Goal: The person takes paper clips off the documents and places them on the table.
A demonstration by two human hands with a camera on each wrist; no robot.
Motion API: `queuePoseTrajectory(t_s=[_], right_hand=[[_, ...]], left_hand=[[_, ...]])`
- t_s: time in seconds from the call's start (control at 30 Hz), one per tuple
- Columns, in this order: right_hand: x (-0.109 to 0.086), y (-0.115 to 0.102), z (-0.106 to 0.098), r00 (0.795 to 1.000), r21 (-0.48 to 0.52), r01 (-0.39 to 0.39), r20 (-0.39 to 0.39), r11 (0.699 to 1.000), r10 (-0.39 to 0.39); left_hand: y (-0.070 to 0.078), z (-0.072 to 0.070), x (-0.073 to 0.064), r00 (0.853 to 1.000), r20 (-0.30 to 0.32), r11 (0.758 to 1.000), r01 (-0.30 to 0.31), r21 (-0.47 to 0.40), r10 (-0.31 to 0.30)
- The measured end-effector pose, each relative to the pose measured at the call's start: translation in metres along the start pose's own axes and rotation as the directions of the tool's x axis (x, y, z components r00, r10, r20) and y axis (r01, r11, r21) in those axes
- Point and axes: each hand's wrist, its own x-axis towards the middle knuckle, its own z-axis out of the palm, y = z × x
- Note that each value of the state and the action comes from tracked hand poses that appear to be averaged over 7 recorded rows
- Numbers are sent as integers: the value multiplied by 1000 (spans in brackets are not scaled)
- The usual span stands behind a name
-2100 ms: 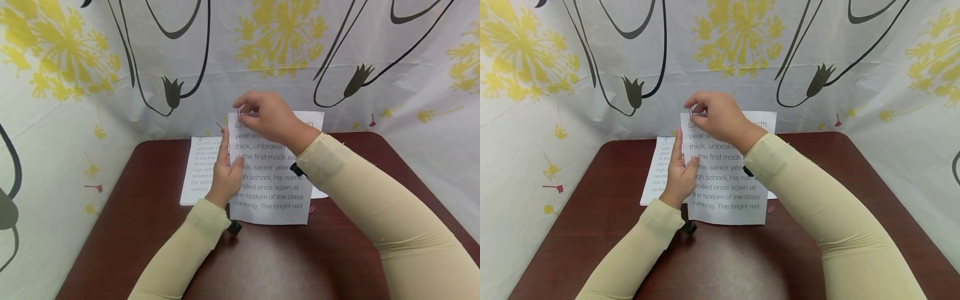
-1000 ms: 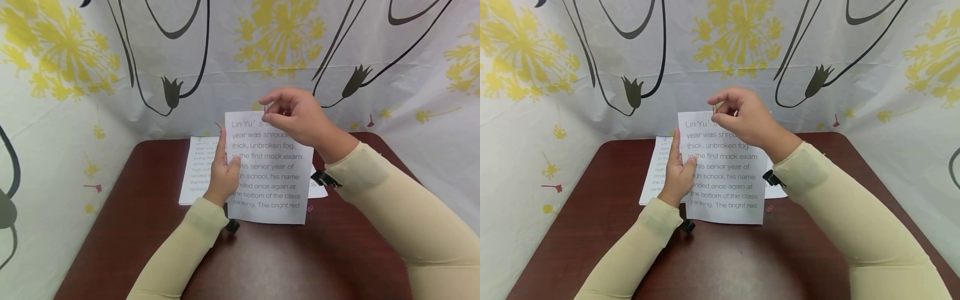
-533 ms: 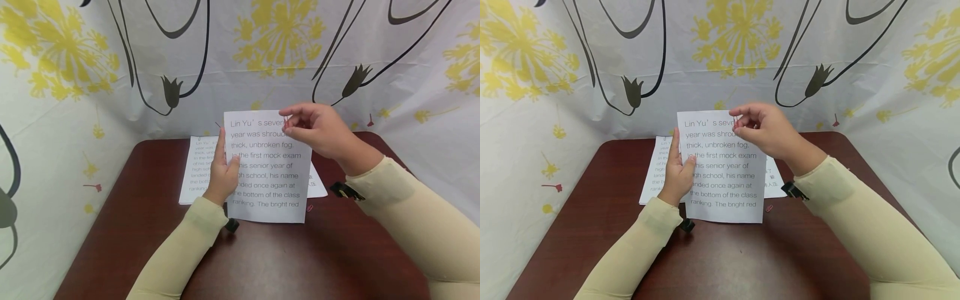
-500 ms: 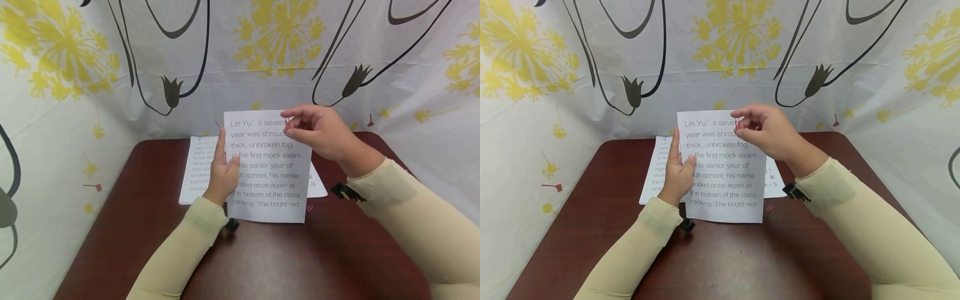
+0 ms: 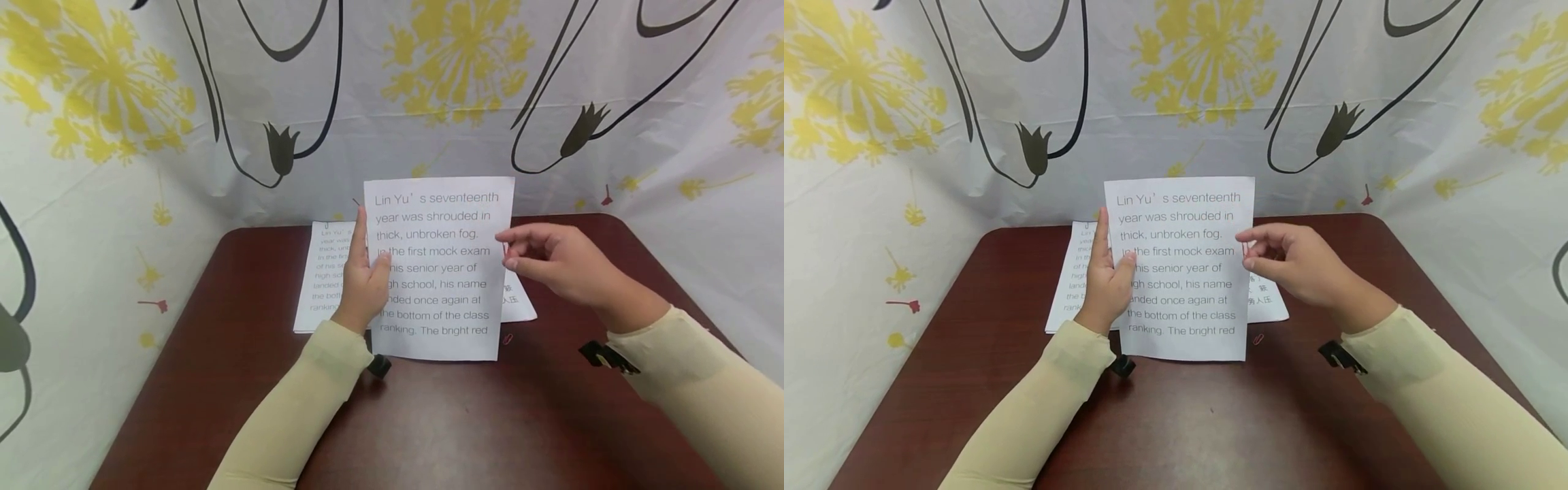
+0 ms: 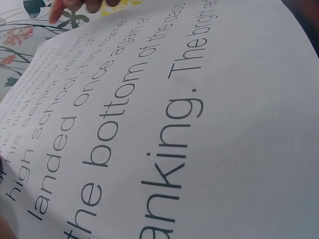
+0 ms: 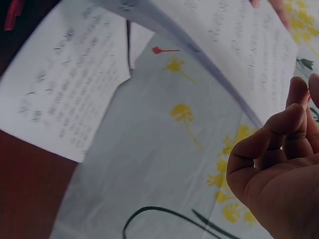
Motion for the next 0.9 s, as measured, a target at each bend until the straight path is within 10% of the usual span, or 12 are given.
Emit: queuePoseTrajectory(t_s=[0.4, 0.9], right_hand=[[-43, 57, 9, 990, -70, -114, 71, 991, 119], [-56, 109, 30, 872, -113, -321, 352, 940, 340]], left_hand=[[1, 1, 1, 999, -20, 998, 51, 36, -50], [-2, 0, 1, 1000, 0, 1000, -11, 20, 11]])
